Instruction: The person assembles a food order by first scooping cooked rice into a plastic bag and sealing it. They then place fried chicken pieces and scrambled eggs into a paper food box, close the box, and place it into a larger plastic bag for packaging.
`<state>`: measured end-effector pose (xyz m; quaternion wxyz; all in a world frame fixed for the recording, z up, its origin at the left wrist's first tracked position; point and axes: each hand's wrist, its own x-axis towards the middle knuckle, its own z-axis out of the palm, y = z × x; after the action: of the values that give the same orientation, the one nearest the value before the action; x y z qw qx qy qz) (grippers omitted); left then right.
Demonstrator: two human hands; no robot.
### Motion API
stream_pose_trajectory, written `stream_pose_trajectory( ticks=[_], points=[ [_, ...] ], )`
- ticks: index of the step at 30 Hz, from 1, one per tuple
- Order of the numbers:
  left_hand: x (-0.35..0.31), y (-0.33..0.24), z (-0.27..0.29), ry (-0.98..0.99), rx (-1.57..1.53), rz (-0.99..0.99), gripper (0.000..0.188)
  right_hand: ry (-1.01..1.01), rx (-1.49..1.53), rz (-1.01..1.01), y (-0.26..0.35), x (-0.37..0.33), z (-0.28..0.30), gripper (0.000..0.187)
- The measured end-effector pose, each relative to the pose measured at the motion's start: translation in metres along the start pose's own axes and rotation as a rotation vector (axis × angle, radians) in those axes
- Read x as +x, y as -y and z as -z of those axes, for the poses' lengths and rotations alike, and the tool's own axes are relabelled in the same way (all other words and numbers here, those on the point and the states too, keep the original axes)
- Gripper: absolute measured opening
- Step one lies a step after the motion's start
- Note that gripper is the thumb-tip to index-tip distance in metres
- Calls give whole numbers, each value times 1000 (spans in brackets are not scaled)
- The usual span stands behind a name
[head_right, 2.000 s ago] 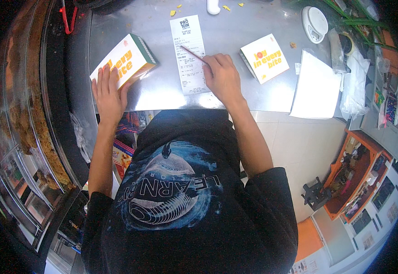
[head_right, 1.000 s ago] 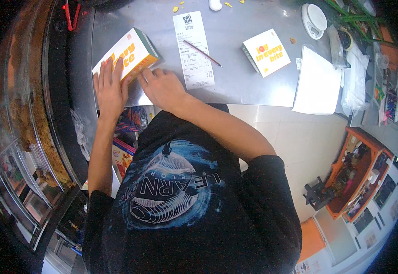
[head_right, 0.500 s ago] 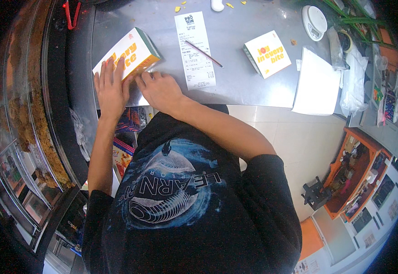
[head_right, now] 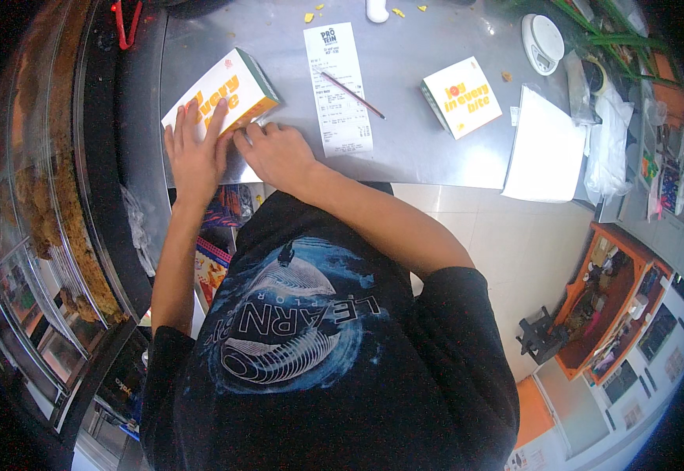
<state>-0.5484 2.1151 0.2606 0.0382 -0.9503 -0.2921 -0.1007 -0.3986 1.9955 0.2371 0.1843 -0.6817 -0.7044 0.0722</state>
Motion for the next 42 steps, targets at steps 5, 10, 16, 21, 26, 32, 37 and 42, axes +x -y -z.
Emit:
stream_pose_trajectory(
  ticks=[5, 10, 16, 21, 26, 32, 37, 42],
  points=[
    [-1, -4, 0, 36, 19, 15, 55, -3, 25, 1, 0, -2, 2, 35],
    [-2, -6, -3, 53, 27, 13, 56, -7, 49, -19, 2, -3, 3, 33],
    [-3, -6, -4, 61, 42, 4, 56, -5, 79, -41, -1, -4, 0, 33],
    [-1, -5, -4, 75, 66, -10, 58, -50, 220, -104, -5, -5, 2, 32],
    [-3, -5, -3, 78, 75, -11, 59, -207, 466, -207, -12, -2, 19, 22],
    [-11, -9, -1, 117, 39, 23, 61, -18, 886, -19, 4, -13, 68, 26],
    [-58, -27, 20, 171, -56, 59, 62, 425, 1747, 506, 19, -68, 127, 78],
    [-110, -40, 19, 87, 28, 6, 55, 532, 1514, 366, 22, -119, 142, 92]
  ],
)
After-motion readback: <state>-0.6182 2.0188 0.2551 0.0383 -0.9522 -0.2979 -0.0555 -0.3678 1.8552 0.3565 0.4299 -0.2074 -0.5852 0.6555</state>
